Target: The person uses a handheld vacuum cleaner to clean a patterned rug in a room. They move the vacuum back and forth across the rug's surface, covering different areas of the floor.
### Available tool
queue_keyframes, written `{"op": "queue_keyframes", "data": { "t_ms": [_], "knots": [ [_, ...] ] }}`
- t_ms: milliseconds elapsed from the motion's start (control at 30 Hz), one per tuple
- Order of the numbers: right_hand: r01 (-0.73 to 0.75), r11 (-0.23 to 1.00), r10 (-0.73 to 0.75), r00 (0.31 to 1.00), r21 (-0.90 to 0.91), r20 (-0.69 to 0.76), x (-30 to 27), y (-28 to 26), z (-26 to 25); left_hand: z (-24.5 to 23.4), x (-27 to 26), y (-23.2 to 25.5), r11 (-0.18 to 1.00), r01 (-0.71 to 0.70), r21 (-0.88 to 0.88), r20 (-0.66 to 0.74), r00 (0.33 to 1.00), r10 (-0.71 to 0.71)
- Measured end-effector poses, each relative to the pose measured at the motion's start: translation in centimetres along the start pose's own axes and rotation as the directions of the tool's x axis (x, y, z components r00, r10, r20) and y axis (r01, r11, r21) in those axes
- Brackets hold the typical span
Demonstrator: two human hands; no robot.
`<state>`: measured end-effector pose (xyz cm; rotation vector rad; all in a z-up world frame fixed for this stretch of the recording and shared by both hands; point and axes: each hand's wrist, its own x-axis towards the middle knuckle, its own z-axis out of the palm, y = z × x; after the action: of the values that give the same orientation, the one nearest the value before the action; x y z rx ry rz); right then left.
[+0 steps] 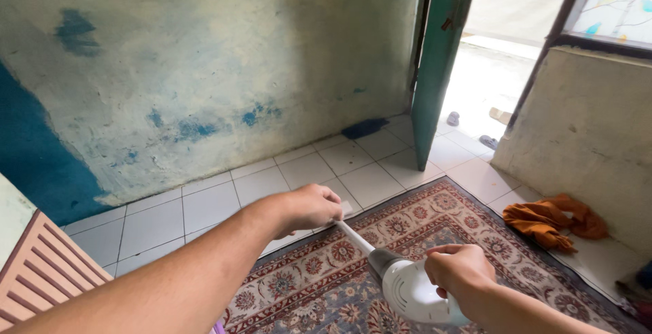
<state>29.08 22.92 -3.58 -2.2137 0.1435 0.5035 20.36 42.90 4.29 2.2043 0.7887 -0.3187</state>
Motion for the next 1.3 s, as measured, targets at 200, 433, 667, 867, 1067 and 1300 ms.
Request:
{"op": "queue_keyframes", "data": {
  "t_ms": [200,433,667,867,1067,1300],
  "knots": [
    [-0.025,1.000,0.025,0.999,-0.003,-0.037,1.7,-2.9,3.6,-3.9,3.8,-2.7,0.999,0.031,-0.007,-0.002,1.000,-0.031],
    [-0.057,0.998,0.060,0.994,0.035,-0.088,3.8,-6.7,8.6,-8.7,6.8,-5.3,0.999,0.035,0.018,-0.005,0.999,-0.035],
    [-0.105,0.994,0.104,0.993,-0.010,-0.059,7.2,-10.3,11.0,-12.0,8.3,-6.8,0.998,0.050,0.039,-0.010,0.999,-0.049],
    [-0.107,0.992,0.104,0.993,-0.062,-0.052,9.3,-13.1,12.2,-13.3,10.8,-7.6,0.998,0.060,0.022,-0.003,0.998,-0.060],
    [-0.097,0.995,0.097,0.994,-0.013,-0.040,12.5,-15.8,13.7,-14.8,13.9,-8.4,0.994,0.105,-0.016,-0.013,0.994,-0.105],
    [-0.062,0.998,0.063,0.998,0.026,-0.011,17.9,-19.5,14.9,-18.2,19.2,-7.6,0.990,0.129,-0.052,-0.044,0.990,-0.132]
  ]
}}
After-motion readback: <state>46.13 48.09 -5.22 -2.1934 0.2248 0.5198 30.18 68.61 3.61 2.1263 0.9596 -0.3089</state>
